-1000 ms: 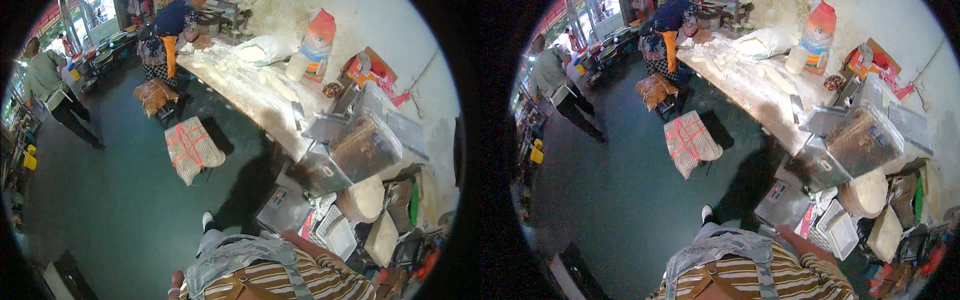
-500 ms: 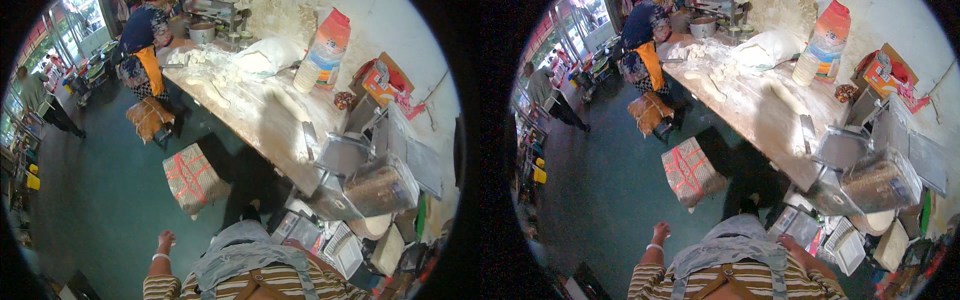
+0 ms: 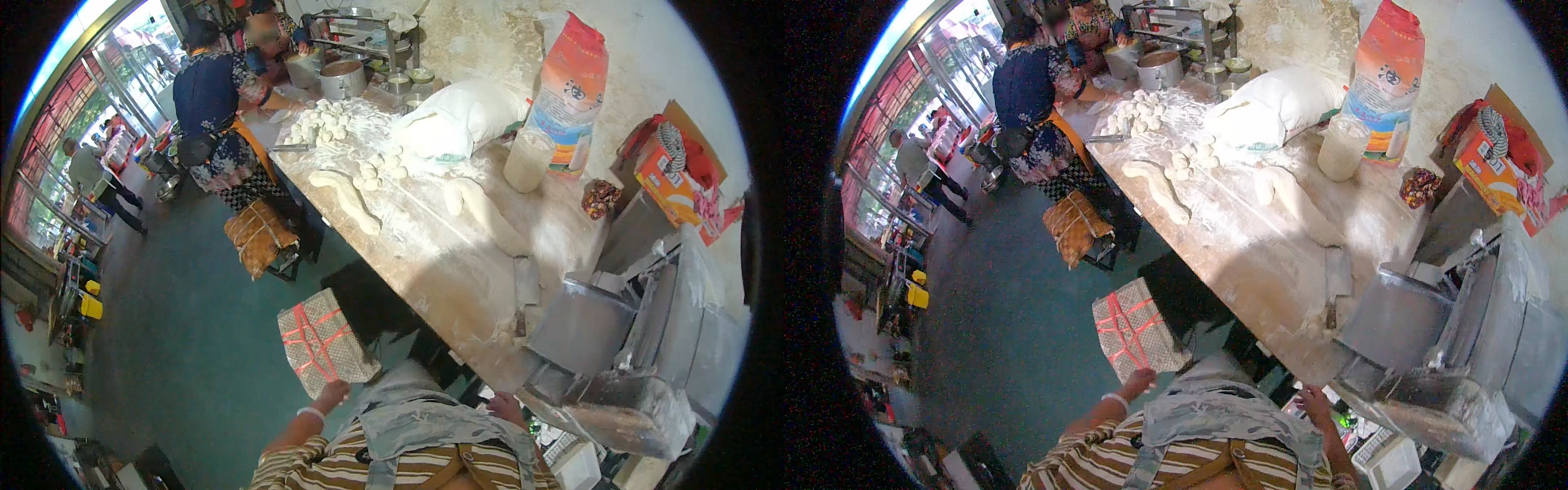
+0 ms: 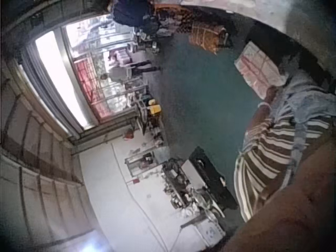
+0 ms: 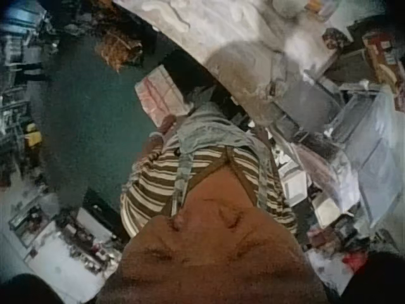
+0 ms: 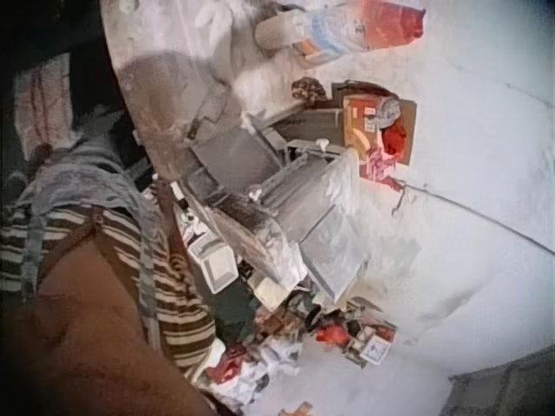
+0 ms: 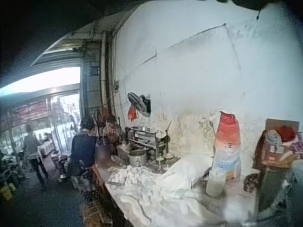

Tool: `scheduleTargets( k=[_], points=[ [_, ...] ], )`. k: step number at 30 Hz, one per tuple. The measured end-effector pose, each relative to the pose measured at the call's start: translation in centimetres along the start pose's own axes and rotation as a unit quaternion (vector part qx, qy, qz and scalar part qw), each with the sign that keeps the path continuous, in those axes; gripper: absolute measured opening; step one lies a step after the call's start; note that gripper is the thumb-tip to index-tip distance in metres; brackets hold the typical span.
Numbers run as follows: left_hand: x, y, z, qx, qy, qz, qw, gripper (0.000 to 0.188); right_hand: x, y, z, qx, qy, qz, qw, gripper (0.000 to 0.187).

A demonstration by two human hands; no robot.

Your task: The person rolls a long piece of dough on a floured table, then repeatedly pinches off small pieces and places them in a pile. Another person works nearby at the same table.

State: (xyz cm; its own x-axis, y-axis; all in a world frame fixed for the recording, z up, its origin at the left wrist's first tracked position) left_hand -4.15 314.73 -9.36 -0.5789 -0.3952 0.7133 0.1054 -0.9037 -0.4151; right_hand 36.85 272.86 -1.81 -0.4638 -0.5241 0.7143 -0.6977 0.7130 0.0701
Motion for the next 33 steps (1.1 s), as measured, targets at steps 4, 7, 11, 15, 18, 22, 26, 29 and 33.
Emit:
scheduleTargets(
  k=[4, 7, 11, 15, 18, 22, 26, 29, 33],
  points=[
    [-4.5, -6.9, 3.5, -0.004, 0.118, 0.128, 0.985, 0.036, -3.7, -0.9, 1.6, 0.060, 0.009, -0.090, 0.994, 0.049],
    [-8.1, -8.6, 7.7, 0.037, 0.092, 0.086, 0.991, 0.040, -7.7, -3.5, 7.0, 0.114, -0.031, -0.072, 0.990, 0.049],
    [-13.9, -9.1, 5.8, -0.088, 0.126, 0.077, 0.985, 0.037, -11.1, -0.7, 1.9, 0.105, -0.019, -0.075, 0.992, 0.054],
    [-17.4, -8.7, 9.0, -0.173, 0.223, 0.033, 0.959, 0.032, -13.0, 1.1, -6.3, 0.082, 0.001, -0.014, 0.996, 0.059],
    [-20.6, -12.5, 8.8, -0.084, 0.047, 0.010, 0.995, 0.037, -14.6, 3.3, -9.6, 0.076, 0.003, 0.033, 0.997, 0.063],
    [-26.0, -21.6, 7.1, 0.012, 0.047, 0.048, 0.998, 0.036, -16.7, 9.1, -14.6, 0.110, -0.012, 0.101, 0.989, 0.069],
    [-26.8, -30.2, 16.6, 0.050, 0.082, 0.172, 0.980, 0.028, -23.6, 8.7, -13.3, 0.374, -0.070, 0.093, 0.920, 0.076],
    [-28.4, -36.7, 24.9, 0.064, 0.125, 0.171, 0.975, 0.030, -24.6, 13.6, -19.1, 0.424, -0.023, 0.175, 0.888, 0.079],
    [-32.5, -39.8, 32.7, -0.028, 0.256, 0.176, 0.950, 0.039, -24.0, 15.4, -21.6, 0.393, -0.005, 0.204, 0.897, 0.077]
  ],
)
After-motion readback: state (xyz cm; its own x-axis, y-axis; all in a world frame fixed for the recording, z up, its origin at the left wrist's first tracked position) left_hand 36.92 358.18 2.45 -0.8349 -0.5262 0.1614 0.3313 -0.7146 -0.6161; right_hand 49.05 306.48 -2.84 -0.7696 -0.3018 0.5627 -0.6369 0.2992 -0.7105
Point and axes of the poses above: each hand's wrist, its own x-axis away from the middle knuckle, its own y-axis out of the palm, z = x × y, the point moved 5 cm from there along -x, towards the middle knuckle, and after that the axes turned 5 degrees about -z, right-handed, at the moved point
